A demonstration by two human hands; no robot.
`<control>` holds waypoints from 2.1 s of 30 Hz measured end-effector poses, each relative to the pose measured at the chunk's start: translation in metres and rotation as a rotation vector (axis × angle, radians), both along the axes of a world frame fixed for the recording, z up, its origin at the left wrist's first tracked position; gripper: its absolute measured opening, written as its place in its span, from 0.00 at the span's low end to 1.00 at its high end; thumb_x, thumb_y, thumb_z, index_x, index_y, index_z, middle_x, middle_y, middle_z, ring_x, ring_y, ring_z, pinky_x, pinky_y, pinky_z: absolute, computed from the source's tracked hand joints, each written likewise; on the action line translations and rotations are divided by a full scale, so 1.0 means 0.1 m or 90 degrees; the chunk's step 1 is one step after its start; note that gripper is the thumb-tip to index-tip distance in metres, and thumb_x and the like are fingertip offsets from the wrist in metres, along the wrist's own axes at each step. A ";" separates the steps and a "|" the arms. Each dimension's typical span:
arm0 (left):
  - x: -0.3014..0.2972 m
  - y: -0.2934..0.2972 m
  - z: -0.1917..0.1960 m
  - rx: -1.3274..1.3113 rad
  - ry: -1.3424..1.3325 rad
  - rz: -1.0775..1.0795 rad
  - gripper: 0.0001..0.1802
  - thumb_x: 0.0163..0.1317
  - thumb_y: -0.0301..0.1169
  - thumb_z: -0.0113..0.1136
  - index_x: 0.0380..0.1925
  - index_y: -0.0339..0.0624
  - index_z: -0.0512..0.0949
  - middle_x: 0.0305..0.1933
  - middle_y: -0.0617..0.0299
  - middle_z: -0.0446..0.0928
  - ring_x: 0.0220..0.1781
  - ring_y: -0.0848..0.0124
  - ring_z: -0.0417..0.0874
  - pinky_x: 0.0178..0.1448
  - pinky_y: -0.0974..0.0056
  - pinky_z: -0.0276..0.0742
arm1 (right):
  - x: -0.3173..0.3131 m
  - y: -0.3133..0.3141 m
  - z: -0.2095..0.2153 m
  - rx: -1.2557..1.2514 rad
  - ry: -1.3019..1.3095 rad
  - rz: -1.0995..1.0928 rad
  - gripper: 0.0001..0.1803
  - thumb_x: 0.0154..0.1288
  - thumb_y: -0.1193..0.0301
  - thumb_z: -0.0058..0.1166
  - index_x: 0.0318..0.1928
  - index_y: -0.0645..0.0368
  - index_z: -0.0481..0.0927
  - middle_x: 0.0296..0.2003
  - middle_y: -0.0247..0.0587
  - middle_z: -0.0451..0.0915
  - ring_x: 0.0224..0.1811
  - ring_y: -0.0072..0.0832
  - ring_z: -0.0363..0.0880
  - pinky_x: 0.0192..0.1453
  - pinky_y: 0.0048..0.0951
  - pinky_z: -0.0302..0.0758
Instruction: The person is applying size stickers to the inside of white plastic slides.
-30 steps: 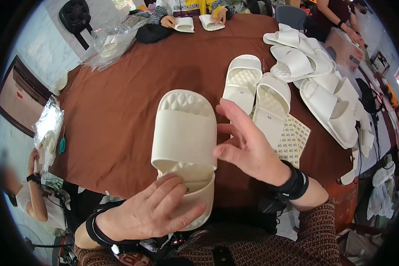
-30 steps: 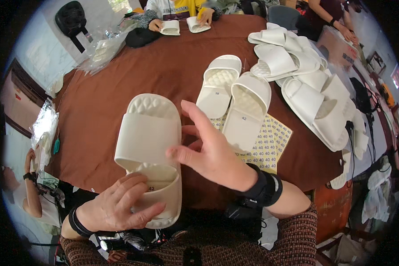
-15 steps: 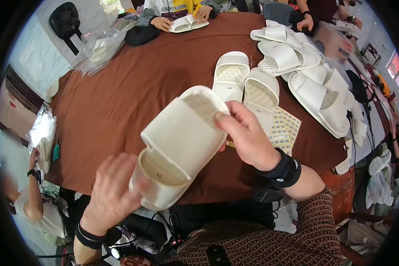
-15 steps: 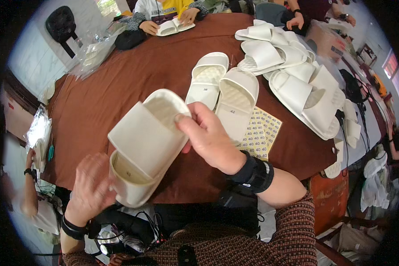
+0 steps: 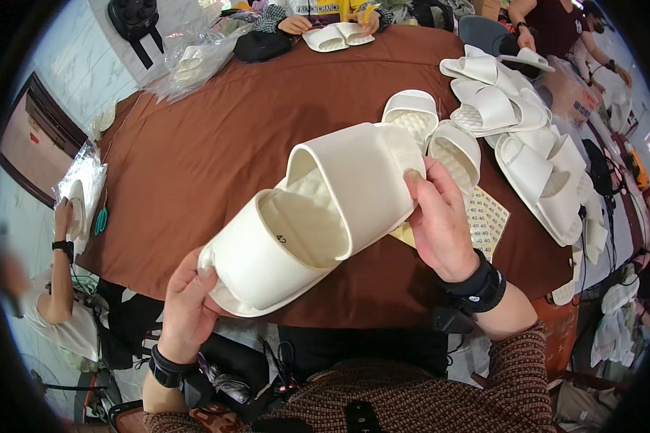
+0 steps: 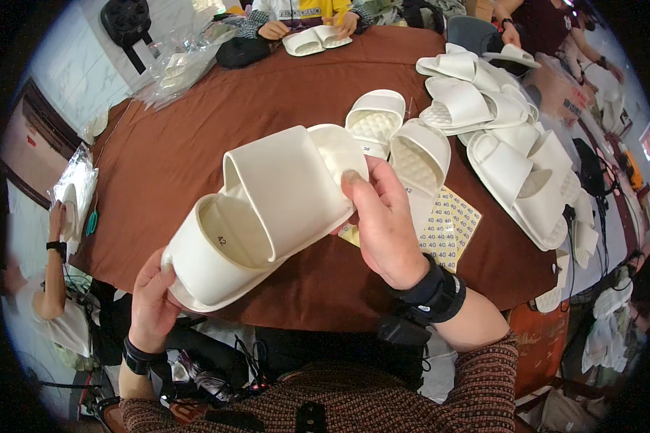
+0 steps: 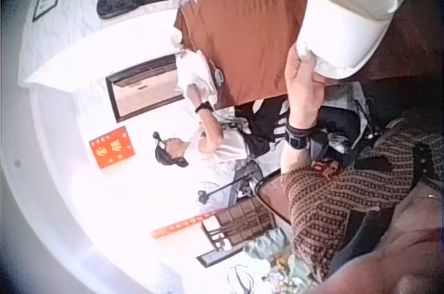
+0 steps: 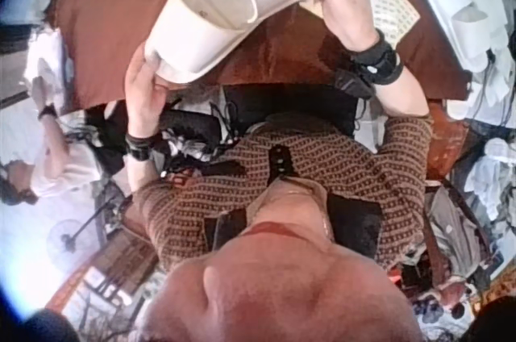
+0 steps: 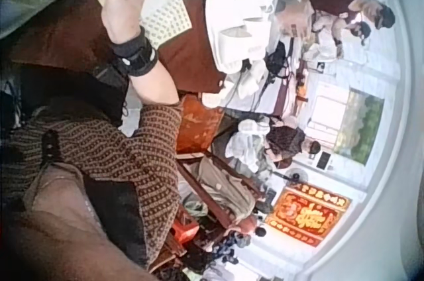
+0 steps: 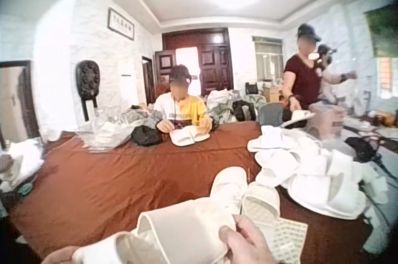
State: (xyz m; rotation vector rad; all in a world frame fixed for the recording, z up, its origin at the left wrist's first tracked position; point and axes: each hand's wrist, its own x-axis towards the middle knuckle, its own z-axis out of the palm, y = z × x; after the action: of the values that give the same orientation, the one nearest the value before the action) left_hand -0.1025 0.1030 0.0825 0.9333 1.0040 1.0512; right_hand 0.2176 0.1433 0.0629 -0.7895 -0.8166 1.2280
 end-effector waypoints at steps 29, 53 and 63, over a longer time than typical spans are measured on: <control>-0.55 1.00 0.51 0.265 0.295 0.044 0.18 0.72 0.35 0.52 0.54 0.33 0.75 0.46 0.60 0.81 0.45 0.75 0.82 0.49 0.70 0.79 | 0.44 -0.22 0.72 0.199 -0.184 -0.188 0.12 0.70 0.72 0.52 0.49 0.66 0.77 0.41 0.35 0.81 0.41 0.19 0.78 0.47 0.20 0.75; 0.56 -0.29 -0.22 0.752 0.734 -0.102 0.29 0.48 0.30 0.70 0.53 0.40 0.75 0.60 0.50 0.70 0.63 0.49 0.69 0.65 0.47 0.61 | 0.13 -0.17 0.18 0.225 -0.634 0.068 0.12 0.67 0.74 0.51 0.47 0.68 0.77 0.38 0.45 0.83 0.41 0.28 0.81 0.48 0.28 0.77; 0.93 -0.22 -0.36 0.781 0.686 -0.234 0.29 0.46 0.41 0.74 0.49 0.48 0.77 0.56 0.58 0.72 0.59 0.53 0.71 0.61 0.46 0.66 | 0.00 -0.57 -0.12 0.241 -0.712 0.047 0.11 0.62 0.80 0.51 0.46 0.63 0.76 0.40 0.48 0.80 0.44 0.45 0.78 0.52 0.40 0.72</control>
State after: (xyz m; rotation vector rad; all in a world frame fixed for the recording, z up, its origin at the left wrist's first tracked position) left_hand -0.0091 0.0810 0.0470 2.7635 0.8628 0.7439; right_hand 0.2172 0.0866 0.0504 -1.1244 -1.9233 0.5698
